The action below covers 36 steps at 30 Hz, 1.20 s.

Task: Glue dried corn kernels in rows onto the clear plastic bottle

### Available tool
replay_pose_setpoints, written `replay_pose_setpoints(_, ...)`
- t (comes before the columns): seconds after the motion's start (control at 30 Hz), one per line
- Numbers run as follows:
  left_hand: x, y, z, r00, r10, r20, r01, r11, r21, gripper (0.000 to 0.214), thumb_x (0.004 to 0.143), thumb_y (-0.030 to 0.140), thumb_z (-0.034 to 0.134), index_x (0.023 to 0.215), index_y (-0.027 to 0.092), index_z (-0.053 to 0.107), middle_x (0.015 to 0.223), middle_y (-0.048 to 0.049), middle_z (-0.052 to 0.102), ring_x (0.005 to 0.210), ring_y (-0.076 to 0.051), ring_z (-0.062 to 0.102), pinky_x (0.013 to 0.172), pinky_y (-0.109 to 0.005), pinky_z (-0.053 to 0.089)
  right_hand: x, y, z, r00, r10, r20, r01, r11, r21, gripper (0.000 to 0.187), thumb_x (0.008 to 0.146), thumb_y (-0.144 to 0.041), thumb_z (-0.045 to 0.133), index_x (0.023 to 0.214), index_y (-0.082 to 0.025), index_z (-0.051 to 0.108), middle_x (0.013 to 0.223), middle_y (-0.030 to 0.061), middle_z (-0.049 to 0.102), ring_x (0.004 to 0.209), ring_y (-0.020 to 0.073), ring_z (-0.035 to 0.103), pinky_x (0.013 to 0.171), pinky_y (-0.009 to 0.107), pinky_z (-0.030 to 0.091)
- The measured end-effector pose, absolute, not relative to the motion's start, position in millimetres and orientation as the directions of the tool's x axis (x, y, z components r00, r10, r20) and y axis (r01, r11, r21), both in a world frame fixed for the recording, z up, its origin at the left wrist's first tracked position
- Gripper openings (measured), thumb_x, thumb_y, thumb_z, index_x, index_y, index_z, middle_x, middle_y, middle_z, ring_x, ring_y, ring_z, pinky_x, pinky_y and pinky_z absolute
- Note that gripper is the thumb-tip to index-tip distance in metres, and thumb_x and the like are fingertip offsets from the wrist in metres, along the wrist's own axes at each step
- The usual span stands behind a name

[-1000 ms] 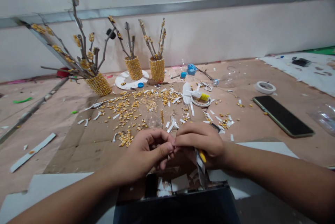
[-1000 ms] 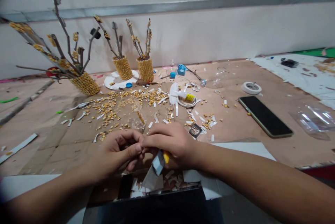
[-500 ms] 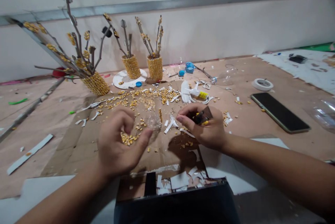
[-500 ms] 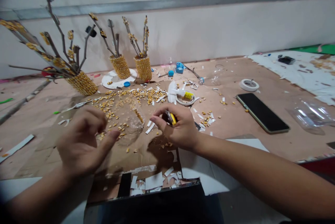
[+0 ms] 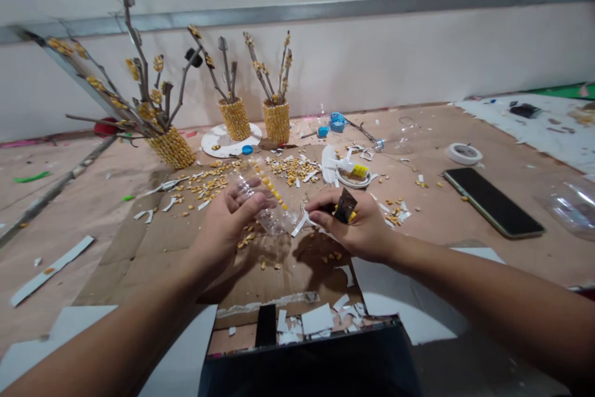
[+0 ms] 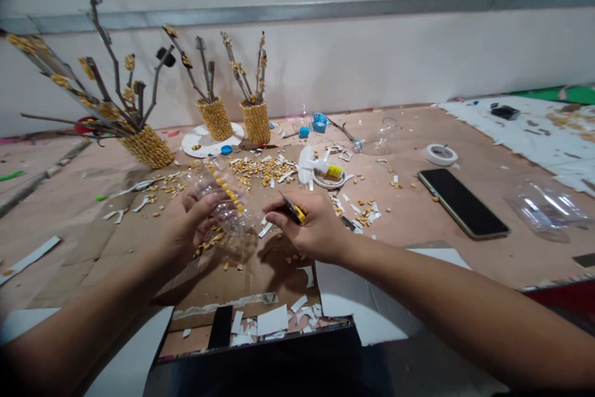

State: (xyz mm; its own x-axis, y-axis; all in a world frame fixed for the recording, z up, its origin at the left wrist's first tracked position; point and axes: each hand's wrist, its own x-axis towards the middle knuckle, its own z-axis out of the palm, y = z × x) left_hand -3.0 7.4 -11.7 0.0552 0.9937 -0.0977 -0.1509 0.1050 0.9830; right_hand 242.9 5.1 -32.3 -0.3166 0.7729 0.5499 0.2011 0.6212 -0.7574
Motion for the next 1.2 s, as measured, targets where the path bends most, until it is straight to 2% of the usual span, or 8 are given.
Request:
replay_pose_setpoints(0.13,2,1,-8,0.092,0.984,-0.156,-0.234,0.173,0.957,0.061,0.072,0.055,0.097,0.113,0.018,0.071,0.107,-0.0096,0.081,0.092,-0.025,0.079,0.083,-0.037,0.065,242,1,-29,-0.349,0.738,0.578,0.206,0.662,-0.721,0.005,0.095,-0.022,0.073,0.097,-0.019,0.076,0.085,0.0038,0.079,0.075,0.0159,0.074,0.069,0.029,0.057)
replay_pose_setpoints(0.27,4,-1,-11,0.111,0.978,-0.179,-0.267,0.203,0.942,0.055,0.073,0.057,0.095,0.105,0.020,0.071,0.107,-0.0098,0.082,0.095,-0.027,0.080,0.083,-0.037,0.066,240,0,-25,-0.336,0.681,0.651,0.213,0.728,-0.652,0.002,0.098,-0.019,0.070,0.098,-0.020,0.072,0.089,0.0041,0.078,0.081,0.0161,0.073,0.075,0.031,0.058)
replay_pose_setpoints(0.37,5,-4,-12,0.129,0.975,-0.182,-0.294,0.213,0.932,0.052,0.076,0.057,0.094,0.105,0.019,0.072,0.108,-0.0073,0.082,0.099,-0.027,0.080,0.087,-0.036,0.065,241,1,-25,-0.329,0.637,0.697,0.246,0.771,-0.588,0.006,0.099,-0.016,0.067,0.099,-0.021,0.070,0.095,0.0059,0.078,0.088,0.0171,0.073,0.077,0.031,0.059)
replay_pose_setpoints(0.53,7,-7,-10,0.130,0.971,-0.201,-0.335,0.234,0.913,0.054,0.073,0.054,0.098,0.107,0.019,0.073,0.107,-0.0025,0.082,0.104,-0.025,0.079,0.092,-0.034,0.064,242,0,-25,-0.296,0.596,0.746,0.246,0.803,-0.543,0.015,0.096,-0.013,0.070,0.109,-0.020,0.074,0.099,0.0074,0.080,0.090,0.0177,0.075,0.079,0.033,0.062)
replay_pose_setpoints(0.67,10,-7,-13,0.109,0.974,-0.200,-0.348,0.226,0.910,0.056,0.070,0.058,0.098,0.102,0.019,0.072,0.105,-0.0067,0.082,0.099,-0.028,0.080,0.087,-0.036,0.065,242,-1,-22,-0.273,0.582,0.766,0.233,0.812,-0.535,0.013,0.095,-0.014,0.075,0.105,-0.021,0.075,0.092,0.0054,0.081,0.081,0.0162,0.077,0.075,0.030,0.063)
replay_pose_setpoints(0.8,10,-7,-16,0.110,0.976,-0.187,-0.362,0.215,0.907,0.055,0.071,0.057,0.098,0.104,0.019,0.074,0.106,-0.0099,0.082,0.098,-0.029,0.079,0.088,-0.038,0.065,244,-1,-19,-0.315,0.583,0.749,0.212,0.812,-0.544,0.012,0.095,-0.013,0.075,0.104,-0.021,0.076,0.095,0.0067,0.083,0.087,0.0176,0.079,0.079,0.030,0.064)
replay_pose_setpoints(0.97,12,-7,-14,0.095,0.978,-0.187,-0.388,0.209,0.898,0.053,0.069,0.050,0.102,0.103,0.019,0.075,0.100,-0.0077,0.081,0.089,-0.023,0.078,0.082,-0.034,0.065,245,-2,-18,-0.318,0.602,0.732,0.245,0.798,-0.550,0.015,0.095,-0.011,0.073,0.105,-0.020,0.077,0.096,0.0068,0.082,0.089,0.0180,0.079,0.082,0.031,0.064)
replay_pose_setpoints(1.2,17,-10,-12,0.080,0.978,-0.195,-0.404,0.210,0.890,0.063,0.063,0.044,0.106,0.109,0.019,0.070,0.097,-0.0066,0.081,0.085,-0.022,0.079,0.078,-0.033,0.066,244,-4,-13,-0.265,0.614,0.743,0.213,0.789,-0.576,0.007,0.092,-0.013,0.081,0.095,-0.019,0.079,0.089,0.0055,0.080,0.080,0.0147,0.076,0.074,0.025,0.061)
